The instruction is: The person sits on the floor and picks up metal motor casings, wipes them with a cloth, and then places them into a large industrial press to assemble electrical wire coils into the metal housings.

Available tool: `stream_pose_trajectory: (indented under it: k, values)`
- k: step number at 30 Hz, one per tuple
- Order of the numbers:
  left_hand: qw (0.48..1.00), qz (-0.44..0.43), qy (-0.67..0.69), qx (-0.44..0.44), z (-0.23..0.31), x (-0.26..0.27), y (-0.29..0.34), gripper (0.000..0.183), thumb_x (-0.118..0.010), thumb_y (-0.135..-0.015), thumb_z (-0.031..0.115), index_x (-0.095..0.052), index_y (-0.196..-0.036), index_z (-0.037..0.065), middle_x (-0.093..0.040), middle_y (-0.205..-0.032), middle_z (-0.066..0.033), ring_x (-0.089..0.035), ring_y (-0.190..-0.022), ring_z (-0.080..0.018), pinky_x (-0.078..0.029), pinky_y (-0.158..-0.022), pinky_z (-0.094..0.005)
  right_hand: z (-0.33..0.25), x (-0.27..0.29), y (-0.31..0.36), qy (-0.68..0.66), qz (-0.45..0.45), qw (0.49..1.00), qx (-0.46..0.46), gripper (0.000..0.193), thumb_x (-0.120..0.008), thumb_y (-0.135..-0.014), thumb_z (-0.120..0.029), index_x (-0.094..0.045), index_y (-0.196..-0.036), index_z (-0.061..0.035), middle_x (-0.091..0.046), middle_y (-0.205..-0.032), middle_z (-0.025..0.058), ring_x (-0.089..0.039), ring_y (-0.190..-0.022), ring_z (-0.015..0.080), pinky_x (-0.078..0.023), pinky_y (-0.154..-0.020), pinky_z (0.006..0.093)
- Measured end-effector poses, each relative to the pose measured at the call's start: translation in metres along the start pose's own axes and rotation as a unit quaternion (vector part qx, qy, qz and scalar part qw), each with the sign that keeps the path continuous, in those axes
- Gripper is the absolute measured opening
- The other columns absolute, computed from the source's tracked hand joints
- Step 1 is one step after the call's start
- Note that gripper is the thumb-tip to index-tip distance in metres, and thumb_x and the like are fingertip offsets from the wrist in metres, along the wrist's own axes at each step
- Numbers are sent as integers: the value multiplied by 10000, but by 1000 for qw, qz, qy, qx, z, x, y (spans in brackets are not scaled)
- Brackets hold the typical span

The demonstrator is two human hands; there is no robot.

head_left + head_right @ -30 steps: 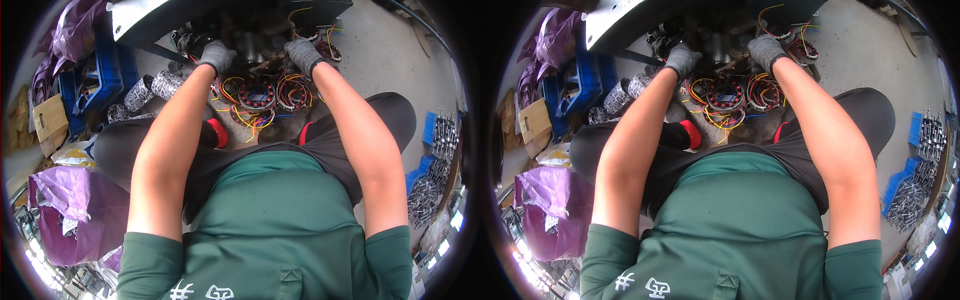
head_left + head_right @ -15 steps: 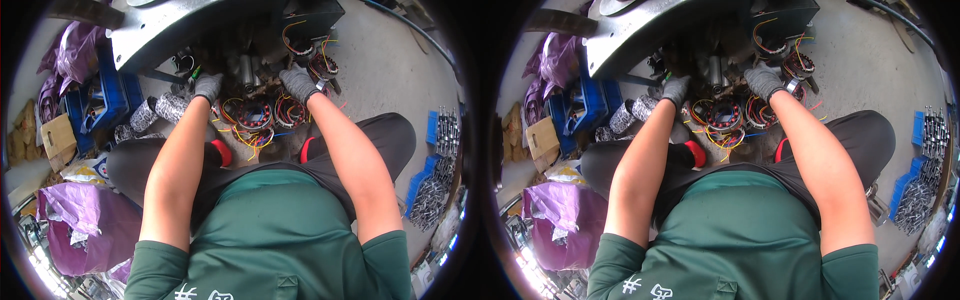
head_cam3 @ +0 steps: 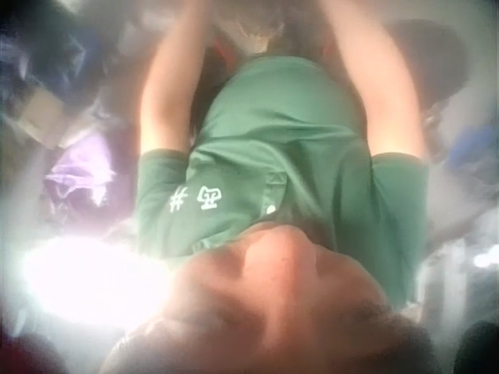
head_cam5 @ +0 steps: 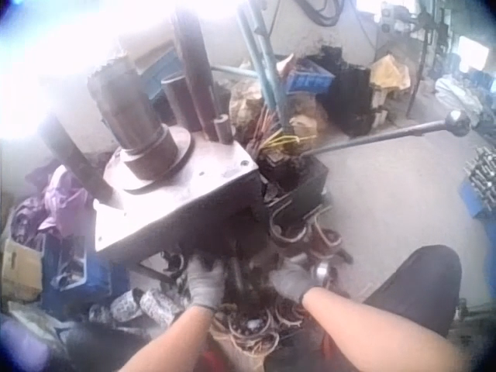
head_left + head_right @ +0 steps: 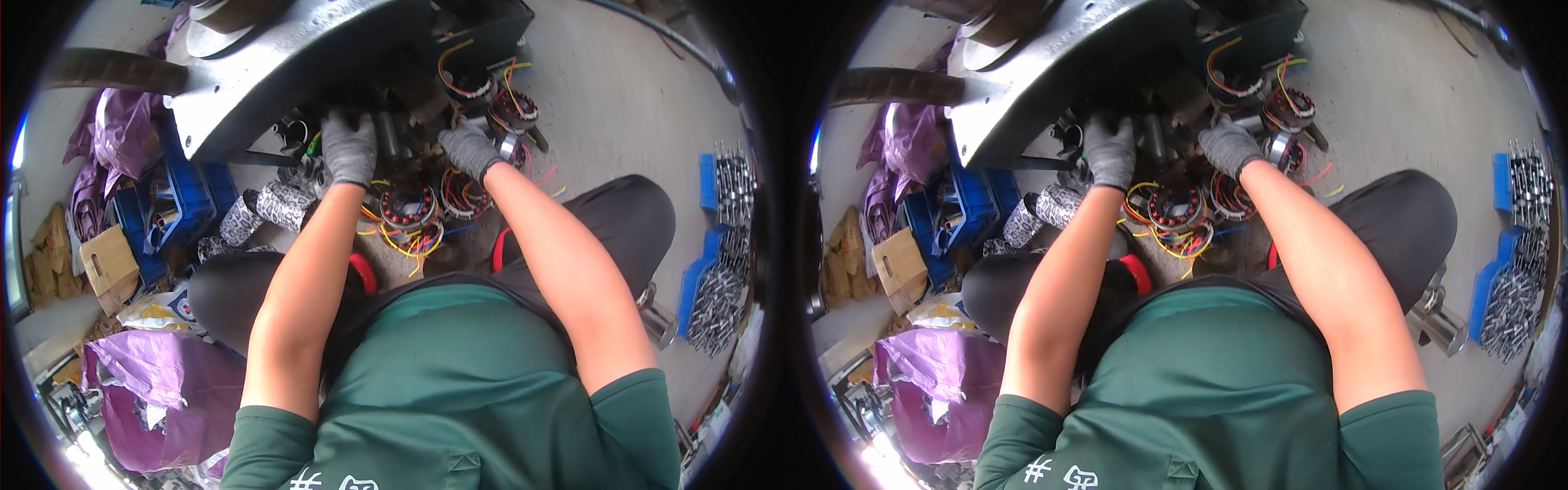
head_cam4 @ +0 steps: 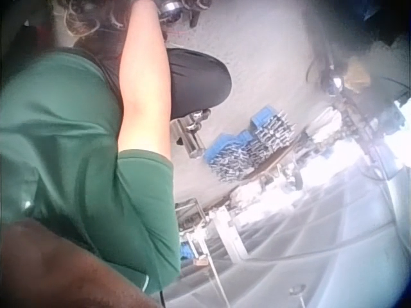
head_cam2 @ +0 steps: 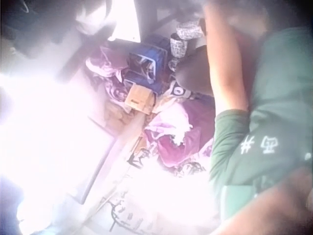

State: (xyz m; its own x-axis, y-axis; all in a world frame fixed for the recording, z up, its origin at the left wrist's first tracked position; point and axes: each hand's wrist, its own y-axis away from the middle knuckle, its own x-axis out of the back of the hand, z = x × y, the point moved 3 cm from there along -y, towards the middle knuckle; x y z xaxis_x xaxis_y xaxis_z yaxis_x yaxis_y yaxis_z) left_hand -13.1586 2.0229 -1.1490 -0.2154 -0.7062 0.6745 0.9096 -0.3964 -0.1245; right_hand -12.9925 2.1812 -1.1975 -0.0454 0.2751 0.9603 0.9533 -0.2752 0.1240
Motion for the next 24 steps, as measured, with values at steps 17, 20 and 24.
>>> stream_pose_trajectory:
  k: [17, 20, 24]
  values:
    - [872, -278, -388, -111, -88, -37, -88, 577, -566, -970, 227, -431, -1519, 107, -457, -1539, -164, -395, -1436, -334, -400, -1128, -413, 4, 24, 20, -467, -12, 841, -272, 1074, -621, -840, -728, -302, -1535, 26, -480, -1482, 294, -469, -1388, 402, -376, -1146, 400]
    - [841, -167, -452, -247, -133, -86, -119, 591, -577, -970, 270, -432, -1522, 121, -448, -1537, -189, -413, -1417, -357, -398, -1129, -402, 4, 16, 35, -569, -10, 737, -365, 1072, -528, -824, -826, -315, -1566, -82, -462, -1516, 230, -469, -1379, 383, -386, -1118, 456]
    - [862, -136, -393, -290, -246, -30, -231, 526, -418, -1072, 271, -352, -1561, 89, -412, -1568, -160, -402, -1419, -307, -371, -1149, -379, -48, 34, 25, -746, -80, 505, -427, 1100, -488, -764, -912, -260, -1603, -238, -331, -1607, 142, -456, -1337, 467, -385, -1046, 642]
